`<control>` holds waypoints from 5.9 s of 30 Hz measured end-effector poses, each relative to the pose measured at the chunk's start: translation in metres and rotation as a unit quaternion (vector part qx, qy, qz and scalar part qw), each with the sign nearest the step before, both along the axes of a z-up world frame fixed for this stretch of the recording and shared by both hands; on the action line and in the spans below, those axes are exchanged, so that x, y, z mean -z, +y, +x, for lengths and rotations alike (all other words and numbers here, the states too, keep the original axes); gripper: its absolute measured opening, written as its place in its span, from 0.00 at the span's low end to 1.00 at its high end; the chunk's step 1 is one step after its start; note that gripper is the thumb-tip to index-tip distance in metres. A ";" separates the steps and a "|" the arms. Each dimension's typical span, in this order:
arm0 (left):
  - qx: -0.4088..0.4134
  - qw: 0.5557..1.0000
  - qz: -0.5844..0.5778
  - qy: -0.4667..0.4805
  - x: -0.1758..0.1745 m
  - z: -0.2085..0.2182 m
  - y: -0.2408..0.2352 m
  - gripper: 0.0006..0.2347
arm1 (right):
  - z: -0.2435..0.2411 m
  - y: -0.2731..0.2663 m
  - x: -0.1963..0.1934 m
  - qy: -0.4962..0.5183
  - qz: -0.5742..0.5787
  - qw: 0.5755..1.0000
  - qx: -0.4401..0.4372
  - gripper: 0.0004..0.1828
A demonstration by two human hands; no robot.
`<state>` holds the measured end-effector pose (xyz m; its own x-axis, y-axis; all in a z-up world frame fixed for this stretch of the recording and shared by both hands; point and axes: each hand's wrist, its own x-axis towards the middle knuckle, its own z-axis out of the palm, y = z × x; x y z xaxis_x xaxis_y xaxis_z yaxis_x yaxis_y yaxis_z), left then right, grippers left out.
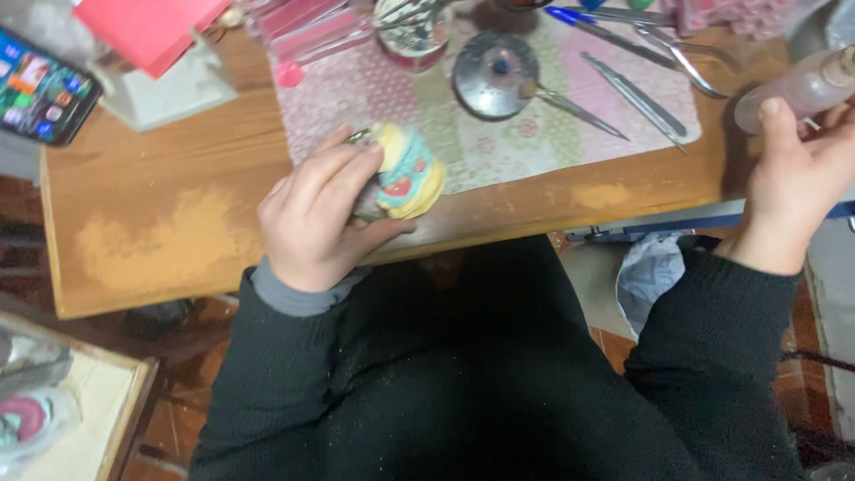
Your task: Using wax and carving tools to shape a dental prosthesis on a plaster mold within an articulator.
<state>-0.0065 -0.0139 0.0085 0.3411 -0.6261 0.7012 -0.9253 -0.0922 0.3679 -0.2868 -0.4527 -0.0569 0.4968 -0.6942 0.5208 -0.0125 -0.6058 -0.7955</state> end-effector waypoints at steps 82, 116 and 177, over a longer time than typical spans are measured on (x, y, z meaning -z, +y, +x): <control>0.000 0.997 -0.063 0.048 0.020 0.010 0.011 0.36 | 0.159 0.262 -0.062 -0.025 -0.106 0.949 -0.297 0.16; 0.023 0.995 -0.083 0.054 0.023 0.012 0.014 0.37 | 0.156 0.275 -0.082 0.059 -0.228 0.935 -0.265 0.17; 0.028 0.995 -0.080 0.060 0.029 0.013 0.013 0.36 | 0.157 0.274 -0.053 -0.011 -0.151 0.954 -0.258 0.15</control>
<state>0.0065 -0.0011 -0.0208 0.3966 -0.5296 0.7498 -0.8759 0.0263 0.4818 -0.1294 -0.1789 -0.0040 0.7186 -0.1762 0.6727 0.3639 -0.7290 -0.5797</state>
